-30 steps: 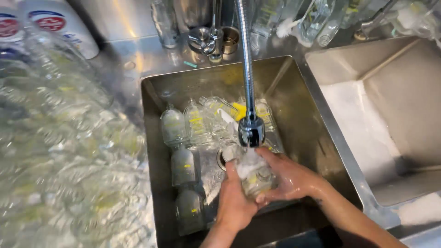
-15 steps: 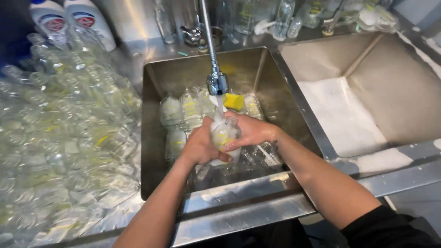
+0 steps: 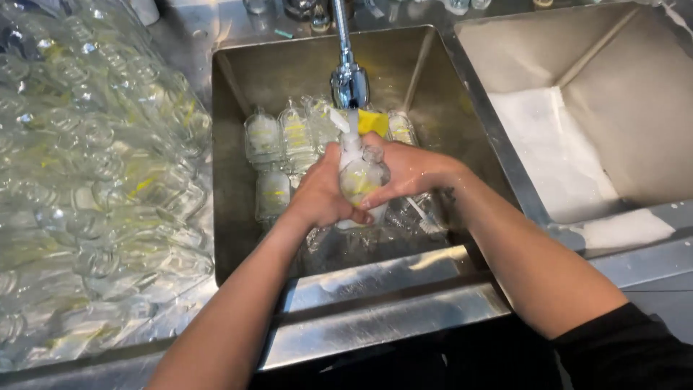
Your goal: Rinsing a large quantity of glass bottles one by one under a running faucet in a commercial sink.
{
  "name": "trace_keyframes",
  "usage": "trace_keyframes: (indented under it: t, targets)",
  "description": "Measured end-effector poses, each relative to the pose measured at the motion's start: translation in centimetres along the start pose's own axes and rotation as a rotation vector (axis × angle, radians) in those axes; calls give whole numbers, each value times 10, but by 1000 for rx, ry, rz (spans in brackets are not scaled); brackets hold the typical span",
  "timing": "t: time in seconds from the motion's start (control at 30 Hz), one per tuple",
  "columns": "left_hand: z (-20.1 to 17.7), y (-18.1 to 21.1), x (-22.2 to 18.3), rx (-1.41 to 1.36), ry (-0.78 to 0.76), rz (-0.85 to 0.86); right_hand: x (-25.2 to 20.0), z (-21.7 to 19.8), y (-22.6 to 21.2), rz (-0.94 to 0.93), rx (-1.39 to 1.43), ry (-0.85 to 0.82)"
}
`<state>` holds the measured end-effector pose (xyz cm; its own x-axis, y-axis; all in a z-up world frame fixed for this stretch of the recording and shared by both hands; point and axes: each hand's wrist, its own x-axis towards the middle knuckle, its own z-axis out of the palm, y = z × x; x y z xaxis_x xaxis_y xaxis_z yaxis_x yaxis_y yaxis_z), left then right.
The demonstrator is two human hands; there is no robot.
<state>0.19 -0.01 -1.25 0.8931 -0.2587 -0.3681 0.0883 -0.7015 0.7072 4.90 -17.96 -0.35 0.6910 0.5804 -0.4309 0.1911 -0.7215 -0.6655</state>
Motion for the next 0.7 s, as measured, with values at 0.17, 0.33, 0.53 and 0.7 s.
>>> trace_keyframes:
  t: [0.17,0.33,0.53,0.7]
  targets:
    - [2,-6,2,-7,50,38,6,-3,13,-82,-20,30]
    - [10,-14,12,-126,86,84,6,-2,18,-146,14,100]
    - [18,-3,3,-338,153,148,2,-4,23,-125,5,146]
    - [25,-2,2,-462,147,147,13,1,36,-156,45,176]
